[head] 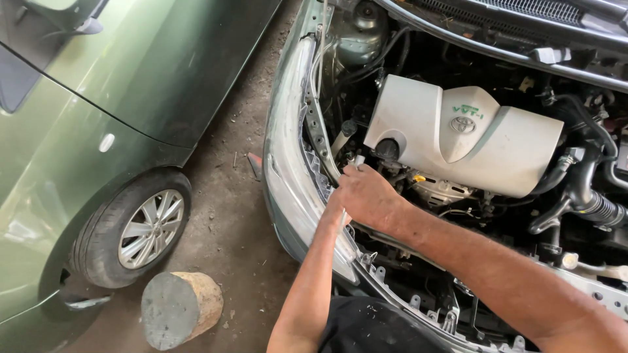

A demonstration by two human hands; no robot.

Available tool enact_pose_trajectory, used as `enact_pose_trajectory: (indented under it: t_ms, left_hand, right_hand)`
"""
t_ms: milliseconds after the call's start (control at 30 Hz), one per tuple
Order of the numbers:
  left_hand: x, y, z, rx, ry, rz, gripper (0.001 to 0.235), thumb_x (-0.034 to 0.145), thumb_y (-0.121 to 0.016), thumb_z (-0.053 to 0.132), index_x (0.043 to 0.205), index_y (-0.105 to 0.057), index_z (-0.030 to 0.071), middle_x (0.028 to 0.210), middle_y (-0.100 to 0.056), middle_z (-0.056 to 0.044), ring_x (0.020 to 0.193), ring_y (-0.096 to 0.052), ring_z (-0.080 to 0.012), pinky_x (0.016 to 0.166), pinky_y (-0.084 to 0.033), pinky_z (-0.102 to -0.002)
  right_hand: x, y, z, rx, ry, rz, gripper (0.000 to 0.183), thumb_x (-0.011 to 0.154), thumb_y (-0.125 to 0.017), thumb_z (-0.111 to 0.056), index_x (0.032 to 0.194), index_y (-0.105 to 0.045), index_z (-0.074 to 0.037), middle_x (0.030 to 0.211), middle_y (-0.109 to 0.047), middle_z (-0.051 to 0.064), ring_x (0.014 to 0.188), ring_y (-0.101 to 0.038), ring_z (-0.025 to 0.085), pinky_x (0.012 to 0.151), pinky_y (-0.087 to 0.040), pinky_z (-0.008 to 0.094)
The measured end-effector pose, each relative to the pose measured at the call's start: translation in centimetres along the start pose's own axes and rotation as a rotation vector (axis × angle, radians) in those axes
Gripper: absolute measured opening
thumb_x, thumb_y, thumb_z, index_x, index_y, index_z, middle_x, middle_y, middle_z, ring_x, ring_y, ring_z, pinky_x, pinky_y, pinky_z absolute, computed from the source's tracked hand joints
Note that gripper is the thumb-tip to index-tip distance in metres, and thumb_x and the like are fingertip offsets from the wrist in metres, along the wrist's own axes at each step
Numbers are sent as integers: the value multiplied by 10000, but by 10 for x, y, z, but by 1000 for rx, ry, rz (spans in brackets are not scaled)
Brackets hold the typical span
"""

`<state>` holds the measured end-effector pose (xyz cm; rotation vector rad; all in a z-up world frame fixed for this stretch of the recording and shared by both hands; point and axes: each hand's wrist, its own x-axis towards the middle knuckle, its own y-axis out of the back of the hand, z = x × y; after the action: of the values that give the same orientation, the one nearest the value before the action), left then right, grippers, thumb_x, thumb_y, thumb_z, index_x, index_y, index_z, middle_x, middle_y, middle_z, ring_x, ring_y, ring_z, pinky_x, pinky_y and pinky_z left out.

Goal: The person uses a wrench to loosen and remove bolts from the front bumper of a car with the hood open. They then detach the metal bumper support beam and reposition it within the engine bay area.

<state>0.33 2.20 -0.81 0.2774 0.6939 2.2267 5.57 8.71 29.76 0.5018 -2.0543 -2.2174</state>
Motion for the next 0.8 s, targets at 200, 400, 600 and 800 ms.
enact_pose_trajectory:
  t_ms: [200, 400, 600, 800]
  left_hand:
    - [-2, -14, -10, -150, -96, 24, 308, 872, -713, 279, 1111, -715, 84, 1119, -733, -179, 1087, -680, -390, 828, -547, -468]
    - [-31, 87, 103, -60, 57, 25, 214, 890, -685, 192, 1024, -699, 26, 1028, -727, -234, 1018, -680, -434, 808, -548, -479]
    - [-56, 89, 78, -2, 132, 71, 193, 900, -609, 115, 1053, -673, 16, 989, -731, -236, 1012, -685, -426, 798, -561, -479]
    - [-42, 97, 60, 187, 28, 18, 274, 857, -628, 65, 1123, -693, 40, 1046, -726, -246, 1015, -681, -434, 812, -559, -502]
  right_hand:
    - [12, 5, 3, 215, -352, -253, 190, 859, -663, -270, 916, -785, -136, 994, -757, 105, 1012, -705, 314, 840, -580, 450]
    - [14, -11, 13, 428, -577, -173, 316, 839, -676, -387, 941, -791, -110, 982, -761, 154, 998, -721, 346, 869, -572, 471]
    - [21, -29, -4, 651, -627, -44, 406, 876, -649, -447, 939, -781, -68, 985, -758, 183, 997, -717, 381, 896, -565, 472]
    - [9, -5, -13, 417, -357, 346, 411, 820, -661, -307, 1127, -739, -45, 1175, -701, 188, 1154, -618, 379, 973, -488, 494]
